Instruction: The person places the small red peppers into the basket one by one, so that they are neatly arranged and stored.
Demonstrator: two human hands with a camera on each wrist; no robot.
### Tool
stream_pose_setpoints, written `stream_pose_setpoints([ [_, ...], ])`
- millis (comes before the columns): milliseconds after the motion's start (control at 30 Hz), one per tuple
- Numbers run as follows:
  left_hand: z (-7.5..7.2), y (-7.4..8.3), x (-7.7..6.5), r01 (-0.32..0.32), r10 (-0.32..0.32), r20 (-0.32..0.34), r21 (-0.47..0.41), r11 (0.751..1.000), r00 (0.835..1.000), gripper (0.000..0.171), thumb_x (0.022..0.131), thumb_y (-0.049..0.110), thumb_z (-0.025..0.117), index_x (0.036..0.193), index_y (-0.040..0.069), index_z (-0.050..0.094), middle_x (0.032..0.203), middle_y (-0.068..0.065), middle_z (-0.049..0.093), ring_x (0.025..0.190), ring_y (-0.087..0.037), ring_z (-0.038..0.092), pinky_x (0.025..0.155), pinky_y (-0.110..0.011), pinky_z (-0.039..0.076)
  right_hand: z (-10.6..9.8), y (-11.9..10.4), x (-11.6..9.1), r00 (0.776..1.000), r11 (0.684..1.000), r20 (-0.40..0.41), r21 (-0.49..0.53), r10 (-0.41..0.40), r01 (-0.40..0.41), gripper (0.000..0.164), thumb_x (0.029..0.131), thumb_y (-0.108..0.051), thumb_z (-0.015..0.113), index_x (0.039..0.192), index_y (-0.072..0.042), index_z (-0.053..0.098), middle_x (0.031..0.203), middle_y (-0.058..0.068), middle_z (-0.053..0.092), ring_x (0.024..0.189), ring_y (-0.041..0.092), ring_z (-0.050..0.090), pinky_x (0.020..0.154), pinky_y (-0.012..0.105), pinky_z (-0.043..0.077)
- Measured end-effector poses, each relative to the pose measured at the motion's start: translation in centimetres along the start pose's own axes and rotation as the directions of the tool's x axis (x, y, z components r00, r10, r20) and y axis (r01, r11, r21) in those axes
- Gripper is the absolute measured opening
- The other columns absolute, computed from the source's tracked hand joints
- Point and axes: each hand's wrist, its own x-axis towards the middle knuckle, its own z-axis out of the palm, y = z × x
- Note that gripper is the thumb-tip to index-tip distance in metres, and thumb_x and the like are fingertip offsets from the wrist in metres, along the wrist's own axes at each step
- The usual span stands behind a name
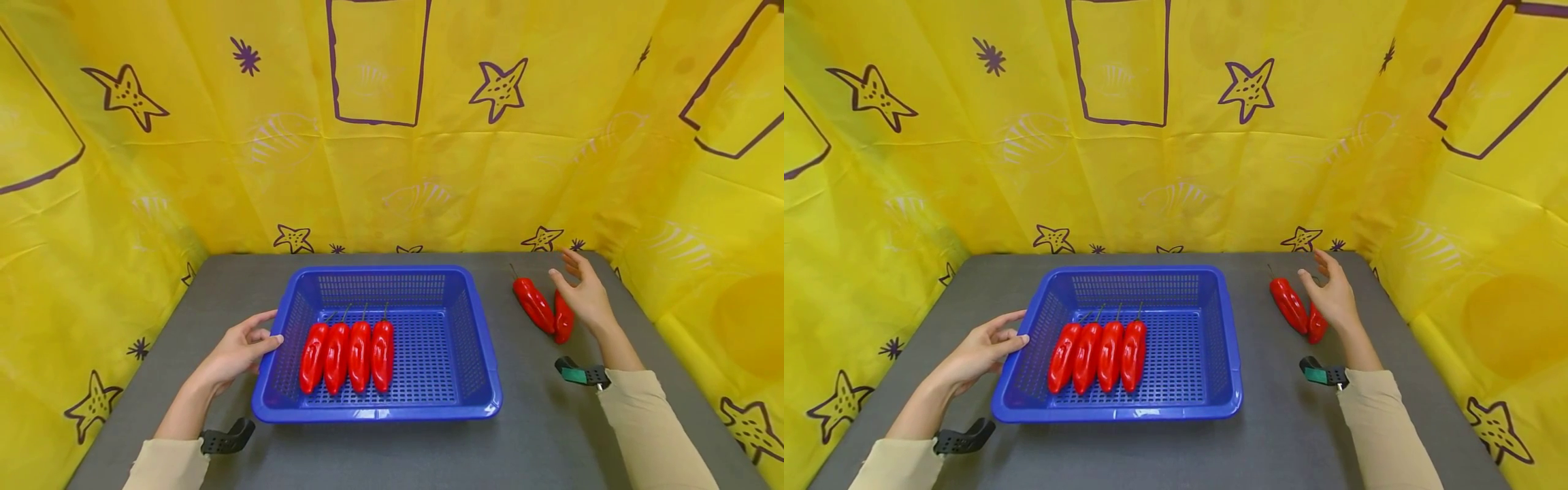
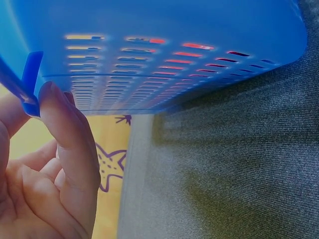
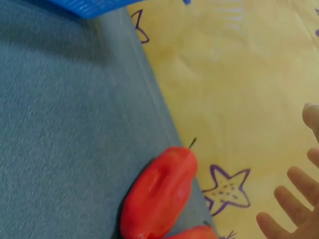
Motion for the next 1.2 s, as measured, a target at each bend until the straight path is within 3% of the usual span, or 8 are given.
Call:
stream_pose_setpoints([
  [433,0.1,0.2,-0.1,0.009,-0.009,-0.009,0.002,1.0,1.0,0.073,0.086,0.028,0.064,0.144,0.011,0.023,0.093,-0.017,0.06,0.075,-0.028,0.067,0.068,-0.046,0.056,0.0,2.8,-0.6,0.996,0.996,0.025,-0.014,0.087,-0.086,0.073,0.094,-0.043,0.045,0.148,-0.006,0.011,0.148,0.026,0.02,0.128,0.051,0.027,0.097,0.066,0.028],
  [1200,0.2,0.3,-0.2,0.002,-0.002,-0.01,0.003,1.0,1.0,0.072,0.087,0.027,0.063,0.144,0.009,0.023,0.092,-0.017,0.06,0.074,-0.027,0.066,0.066,-0.044,0.056,1.4,6.4,-1.7,0.978,0.971,0.003,-0.119,0.207,-0.206,0.074,0.094,-0.041,0.045,0.143,0.006,0.015,0.138,0.036,0.029,0.119,0.051,0.038,0.098,0.06,0.033],
])
